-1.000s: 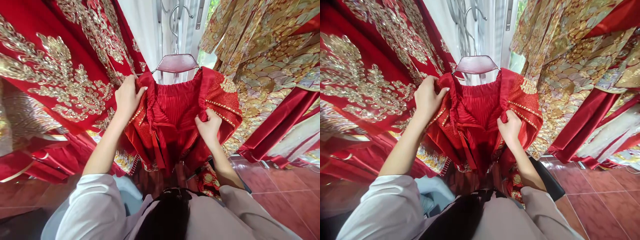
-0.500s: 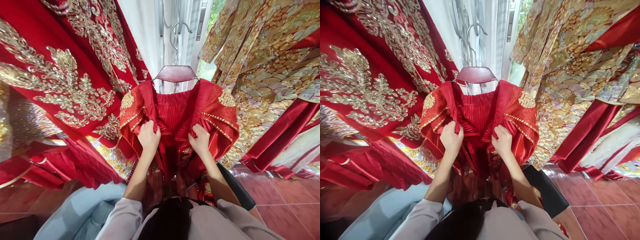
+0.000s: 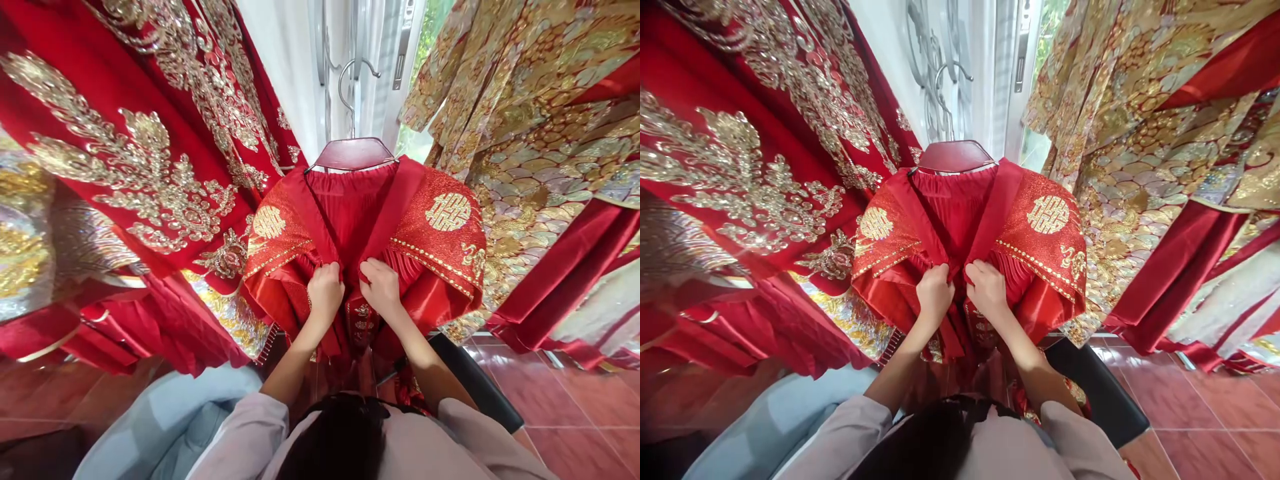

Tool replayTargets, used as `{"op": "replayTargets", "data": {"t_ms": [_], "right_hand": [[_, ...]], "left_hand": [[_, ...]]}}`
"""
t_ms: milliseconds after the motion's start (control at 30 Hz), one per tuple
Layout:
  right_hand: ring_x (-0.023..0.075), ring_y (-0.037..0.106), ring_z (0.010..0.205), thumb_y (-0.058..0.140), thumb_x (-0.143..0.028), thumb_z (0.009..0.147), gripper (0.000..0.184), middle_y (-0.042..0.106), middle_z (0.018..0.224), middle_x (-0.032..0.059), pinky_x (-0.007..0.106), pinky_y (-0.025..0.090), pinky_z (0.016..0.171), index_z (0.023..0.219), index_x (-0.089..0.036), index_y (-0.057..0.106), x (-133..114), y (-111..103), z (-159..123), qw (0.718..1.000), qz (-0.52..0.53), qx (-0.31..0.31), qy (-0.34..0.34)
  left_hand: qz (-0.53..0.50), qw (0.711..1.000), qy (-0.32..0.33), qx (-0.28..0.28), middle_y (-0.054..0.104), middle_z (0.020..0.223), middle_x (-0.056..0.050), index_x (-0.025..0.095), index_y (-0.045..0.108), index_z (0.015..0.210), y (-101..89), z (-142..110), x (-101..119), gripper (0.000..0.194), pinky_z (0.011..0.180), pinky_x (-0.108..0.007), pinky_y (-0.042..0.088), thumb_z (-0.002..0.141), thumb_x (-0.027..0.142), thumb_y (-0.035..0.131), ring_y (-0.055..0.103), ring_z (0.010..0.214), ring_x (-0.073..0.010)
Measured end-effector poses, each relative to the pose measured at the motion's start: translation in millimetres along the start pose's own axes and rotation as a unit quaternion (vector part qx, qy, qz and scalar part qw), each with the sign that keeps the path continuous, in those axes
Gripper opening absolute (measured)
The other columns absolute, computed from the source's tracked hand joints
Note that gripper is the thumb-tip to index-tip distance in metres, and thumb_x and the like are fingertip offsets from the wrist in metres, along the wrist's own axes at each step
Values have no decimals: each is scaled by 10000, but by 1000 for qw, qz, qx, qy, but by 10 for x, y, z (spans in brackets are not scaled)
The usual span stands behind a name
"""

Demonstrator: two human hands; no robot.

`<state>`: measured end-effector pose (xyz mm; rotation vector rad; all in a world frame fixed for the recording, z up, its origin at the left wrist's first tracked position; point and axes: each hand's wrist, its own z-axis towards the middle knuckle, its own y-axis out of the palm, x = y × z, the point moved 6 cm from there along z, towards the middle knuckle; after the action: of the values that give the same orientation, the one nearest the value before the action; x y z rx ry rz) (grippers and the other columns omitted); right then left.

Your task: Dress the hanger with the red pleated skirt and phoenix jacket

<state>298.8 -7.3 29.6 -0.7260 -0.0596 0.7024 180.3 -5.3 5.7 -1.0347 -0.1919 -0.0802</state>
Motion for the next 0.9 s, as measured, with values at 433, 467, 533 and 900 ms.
{"op": "replayTargets", "data": {"t_ms": [433, 467, 533, 900], "right_hand": [[108, 419, 569, 512, -149, 778, 204, 407, 613, -25, 235, 356, 557, 651, -198, 359, 140, -398, -212, 976, 80, 164, 121], [111, 458, 600, 539, -167, 793, 147, 447, 655, -19, 234, 391, 575, 715, -198, 418, 73, -490, -268, 965, 84, 215, 127], [132, 541, 726, 598, -203, 802, 166, 534, 812, 18, 250, 462, 648, 936, -197, 500, -81, -660, -345, 942, 103, 295, 124], [147, 577, 845, 513, -368, 899, 302, 594, 914, 68, 266, 487, 772, 1072, -147, 625, -143, -232, 10, 952, 292, -14, 87]], "left_hand": [[-401, 897, 17, 186, 214, 526, 77, 202, 227, 584, -752, -433, -36, 395, 479, -214, 235, 805, 148, 550, 238, 472, -78], [-397, 898, 17, 189, 212, 529, 76, 201, 229, 586, -839, -473, -29, 392, 480, -213, 236, 803, 142, 550, 237, 476, -79], [-375, 909, 29, 178, 229, 538, 73, 203, 233, 598, -968, -504, 22, 384, 489, -214, 249, 799, 141, 554, 264, 486, -83], [-271, 956, 113, -8, 549, 796, -28, 201, 444, 809, -518, -242, 196, 108, 707, -286, 436, 804, 113, 506, 542, 793, -184]]}}
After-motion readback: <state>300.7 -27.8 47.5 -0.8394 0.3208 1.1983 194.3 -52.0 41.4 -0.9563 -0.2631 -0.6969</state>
